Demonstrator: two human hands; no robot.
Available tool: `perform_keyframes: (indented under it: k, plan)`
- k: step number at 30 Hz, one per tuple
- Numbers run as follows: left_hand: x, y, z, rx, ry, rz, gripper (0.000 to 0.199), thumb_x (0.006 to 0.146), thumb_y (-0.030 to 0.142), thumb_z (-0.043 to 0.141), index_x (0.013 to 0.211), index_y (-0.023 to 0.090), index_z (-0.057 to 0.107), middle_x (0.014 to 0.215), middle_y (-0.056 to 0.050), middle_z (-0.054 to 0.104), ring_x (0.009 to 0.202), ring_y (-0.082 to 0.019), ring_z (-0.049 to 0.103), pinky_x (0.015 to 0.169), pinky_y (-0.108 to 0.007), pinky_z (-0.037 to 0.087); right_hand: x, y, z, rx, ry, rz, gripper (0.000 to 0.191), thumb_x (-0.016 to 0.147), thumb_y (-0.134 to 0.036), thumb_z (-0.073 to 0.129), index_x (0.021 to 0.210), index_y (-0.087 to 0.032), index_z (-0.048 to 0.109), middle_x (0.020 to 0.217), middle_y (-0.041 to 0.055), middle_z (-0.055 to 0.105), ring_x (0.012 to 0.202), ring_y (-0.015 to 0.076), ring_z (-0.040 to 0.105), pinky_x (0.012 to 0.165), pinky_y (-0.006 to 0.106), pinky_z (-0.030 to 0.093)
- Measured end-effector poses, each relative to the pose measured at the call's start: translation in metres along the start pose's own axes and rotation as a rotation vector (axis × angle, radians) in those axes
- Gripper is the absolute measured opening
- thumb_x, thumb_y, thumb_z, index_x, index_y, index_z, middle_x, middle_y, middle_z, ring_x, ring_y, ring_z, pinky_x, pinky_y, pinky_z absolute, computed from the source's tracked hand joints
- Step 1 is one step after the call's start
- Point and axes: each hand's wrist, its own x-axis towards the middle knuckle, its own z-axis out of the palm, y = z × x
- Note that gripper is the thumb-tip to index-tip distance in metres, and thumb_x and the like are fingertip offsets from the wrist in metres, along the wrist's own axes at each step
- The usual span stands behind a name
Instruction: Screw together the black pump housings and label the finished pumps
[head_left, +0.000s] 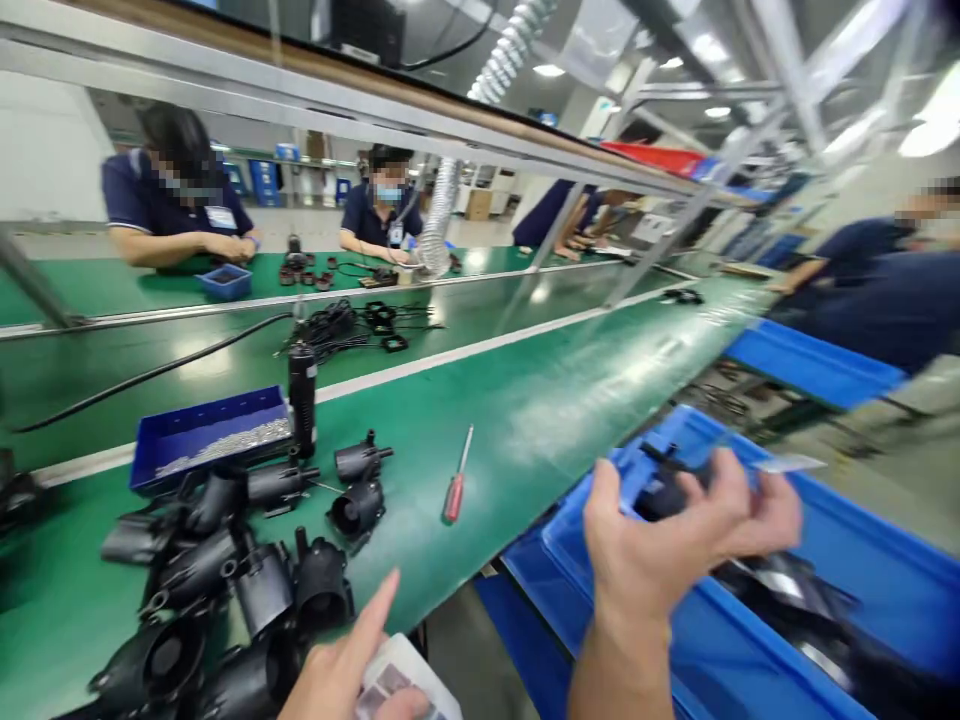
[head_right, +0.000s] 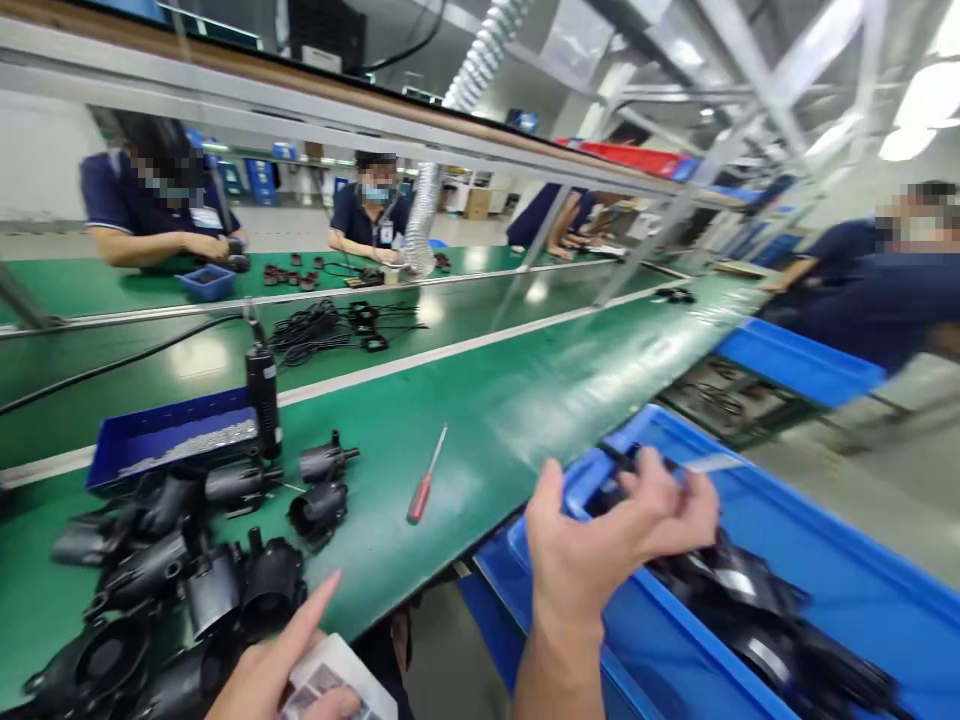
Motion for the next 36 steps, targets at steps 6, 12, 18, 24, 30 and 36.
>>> perform_keyframes:
  k: [6, 12, 18, 24, 30, 36]
  plan:
    - [-0.004, -0.008, 0.002, 0.083, 0.000, 0.090, 0.077, 0.099, 0.033, 0.075, 0.172, 0.024, 0.051, 0.110, -0.008, 0.086, 0.083, -0.021, 0.079, 0.094, -0.029, 0.067, -0.088, -0.115, 0.064, 0.885, -1.068, -0.219, 0.081, 0.102, -0.014, 0.066, 0.172, -0.044, 0.037, 0.174, 0.0120, 0.036, 0.153, 0.0352, 0.056, 0.118, 0.058, 0.063]
    - [-0.006, -0.008, 0.003, 0.087, 0.128, 0.212, 0.070, 0.098, 0.030, 0.077, 0.165, 0.020, 0.057, 0.103, -0.007, 0.086, 0.070, -0.018, 0.078, 0.092, -0.030, 0.069, -0.121, -0.122, 0.095, 0.797, -1.165, -0.284, 0.095, 0.105, -0.008, 0.056, 0.181, -0.043, 0.010, 0.179, 0.0175, 0.026, 0.130, 0.0280, 0.072, 0.112, 0.056, 0.068]
    - [0.001, -0.005, 0.007, 0.064, 0.235, 0.431, 0.065, 0.107, 0.038, 0.073, 0.166, 0.026, 0.050, 0.104, -0.006, 0.086, 0.068, -0.017, 0.080, 0.072, -0.023, 0.068, -0.121, -0.054, 0.053, 0.822, -1.128, -0.742, 0.098, 0.098, 0.009, 0.042, 0.181, -0.036, 0.013, 0.178, 0.0218, 0.037, 0.150, 0.0289, 0.064, 0.109, 0.050, 0.069]
    - [0.004, 0.000, 0.018, 0.090, 0.209, 0.400, 0.051, 0.104, 0.038, 0.078, 0.151, 0.024, 0.064, 0.121, -0.012, 0.086, 0.093, -0.025, 0.087, 0.082, -0.028, 0.071, -0.133, -0.036, 0.017, 0.897, -0.804, -0.246, 0.099, 0.094, -0.011, 0.063, 0.179, -0.034, 0.018, 0.162, 0.0171, 0.058, 0.150, 0.0379, 0.062, 0.121, 0.074, 0.055]
    - [0.003, 0.008, 0.022, 0.074, 0.081, 0.075, 0.074, 0.094, 0.026, 0.080, 0.164, 0.027, 0.055, 0.118, -0.007, 0.087, 0.091, -0.025, 0.086, 0.087, -0.030, 0.069, -0.154, -0.061, 0.020, 0.800, -0.895, 0.280, 0.102, 0.100, -0.022, 0.071, 0.179, -0.037, 0.009, 0.183, 0.0169, 0.025, 0.165, 0.0350, 0.041, 0.126, 0.067, 0.053]
    - [0.006, 0.011, 0.020, 0.131, -0.037, -0.164, 0.098, 0.099, 0.035, 0.067, 0.182, 0.020, 0.017, 0.095, -0.005, 0.082, 0.078, -0.025, 0.074, 0.079, -0.033, 0.062, -0.132, -0.042, 0.012, 0.866, -0.849, 0.525, 0.075, 0.105, -0.035, 0.076, 0.167, -0.033, 0.036, 0.128, 0.0101, 0.071, 0.109, 0.0226, 0.072, 0.086, 0.035, 0.064]
